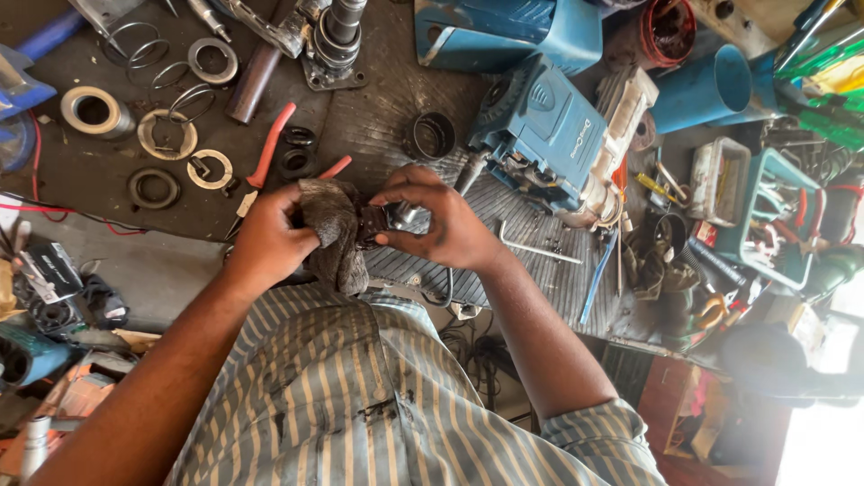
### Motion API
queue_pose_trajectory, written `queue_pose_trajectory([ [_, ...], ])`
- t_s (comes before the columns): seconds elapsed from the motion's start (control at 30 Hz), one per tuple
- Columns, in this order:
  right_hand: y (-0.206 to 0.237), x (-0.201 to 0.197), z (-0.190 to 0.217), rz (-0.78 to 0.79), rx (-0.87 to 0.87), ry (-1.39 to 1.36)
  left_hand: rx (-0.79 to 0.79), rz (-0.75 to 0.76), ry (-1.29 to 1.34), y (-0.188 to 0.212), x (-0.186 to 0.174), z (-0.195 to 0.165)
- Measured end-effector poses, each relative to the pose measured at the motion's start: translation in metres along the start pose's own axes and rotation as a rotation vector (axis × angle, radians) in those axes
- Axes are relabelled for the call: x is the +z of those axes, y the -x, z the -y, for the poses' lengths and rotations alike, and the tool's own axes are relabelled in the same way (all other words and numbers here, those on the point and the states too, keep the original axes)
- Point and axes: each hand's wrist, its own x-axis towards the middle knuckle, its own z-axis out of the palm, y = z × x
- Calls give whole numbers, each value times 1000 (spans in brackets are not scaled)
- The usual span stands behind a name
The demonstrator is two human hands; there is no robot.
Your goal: The person wipes grease and dirt from a metal automotive hub component using a rag, turning the part to clean different sides, then sets it on the workbench and continues wiping other small metal parts and rings with the cloth.
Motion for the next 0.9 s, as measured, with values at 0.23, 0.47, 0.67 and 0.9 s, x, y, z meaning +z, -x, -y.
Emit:
queue_pose_trajectory([
  [0.23,24,3,-17,-142,-17,-139,63,-132,96,10,0,11],
  [0.47,51,9,0,-347,-167,-140,53,-21,430,37,-25,16],
  [0.67,60,29,20,-524,-218,129,112,475,1376,43,-32,0],
  [0.9,59,72,62,-765,-283,448,-258,428,961,42,-50,-22],
])
